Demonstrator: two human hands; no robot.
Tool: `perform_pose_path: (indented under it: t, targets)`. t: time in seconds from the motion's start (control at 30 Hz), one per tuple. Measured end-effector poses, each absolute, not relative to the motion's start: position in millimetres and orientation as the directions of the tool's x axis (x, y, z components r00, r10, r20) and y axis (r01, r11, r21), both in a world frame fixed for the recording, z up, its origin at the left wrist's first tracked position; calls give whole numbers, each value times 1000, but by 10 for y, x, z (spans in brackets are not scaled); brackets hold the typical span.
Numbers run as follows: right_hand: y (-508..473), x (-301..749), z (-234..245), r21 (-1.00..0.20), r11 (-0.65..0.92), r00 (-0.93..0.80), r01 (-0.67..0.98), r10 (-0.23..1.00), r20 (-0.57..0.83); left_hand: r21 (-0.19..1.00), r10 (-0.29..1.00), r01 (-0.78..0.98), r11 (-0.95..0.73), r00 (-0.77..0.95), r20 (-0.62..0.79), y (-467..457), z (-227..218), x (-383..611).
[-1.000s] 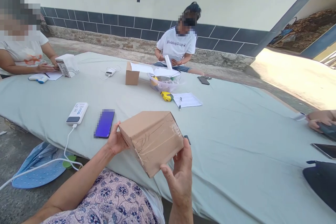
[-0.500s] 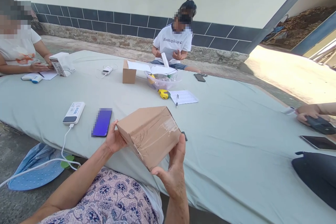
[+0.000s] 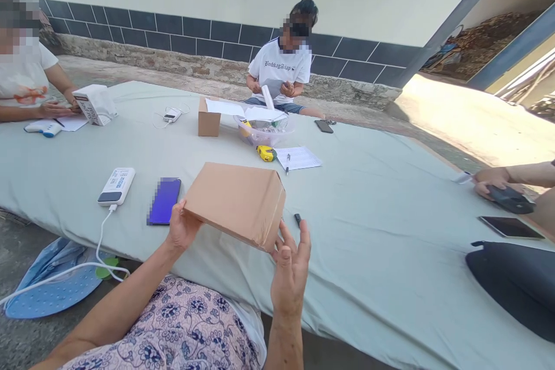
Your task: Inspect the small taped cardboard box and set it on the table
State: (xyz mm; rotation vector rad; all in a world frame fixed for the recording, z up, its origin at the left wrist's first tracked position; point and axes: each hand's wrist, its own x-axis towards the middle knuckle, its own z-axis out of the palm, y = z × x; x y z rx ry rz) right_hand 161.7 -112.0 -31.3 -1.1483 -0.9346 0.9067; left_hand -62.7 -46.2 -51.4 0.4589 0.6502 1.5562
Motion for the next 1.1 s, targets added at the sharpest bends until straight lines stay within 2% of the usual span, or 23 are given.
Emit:
perform_pose_path:
  t: [0.13,0.27,0.47,0.57,0.8,0.97,1.1]
  targets:
    - [-1118,1523,-294,-979,187,280,-85,947,157,701,986,-699,-145,-158,47,-488,-517,-610]
    - [-1106,1479,-294,-974,191,309,-120,940,147,727,986,-666,-167,-130,107,-498,-518,-622]
    - [-1086,1527,-327,-978,196,327,-71,931,163,704,994,-710,-16,-86,-64,-477,-505,-664]
    - [-1075,1542,-338,-970,227,362,-84,914,183,672,993,-740,27,-59,-104,-458,-495,-684]
    - [-1093,1523,-296,-932,359,304,-39,893,332,513,946,-818,260,111,-303,-407,-550,-745]
    - [-1131,1504,-244,-897,439,241,-58,878,414,493,939,-815,306,172,-298,-396,-588,-770]
    - [-1129,1531,-266,-893,437,213,-106,888,408,494,951,-827,270,150,-269,-394,-562,-783]
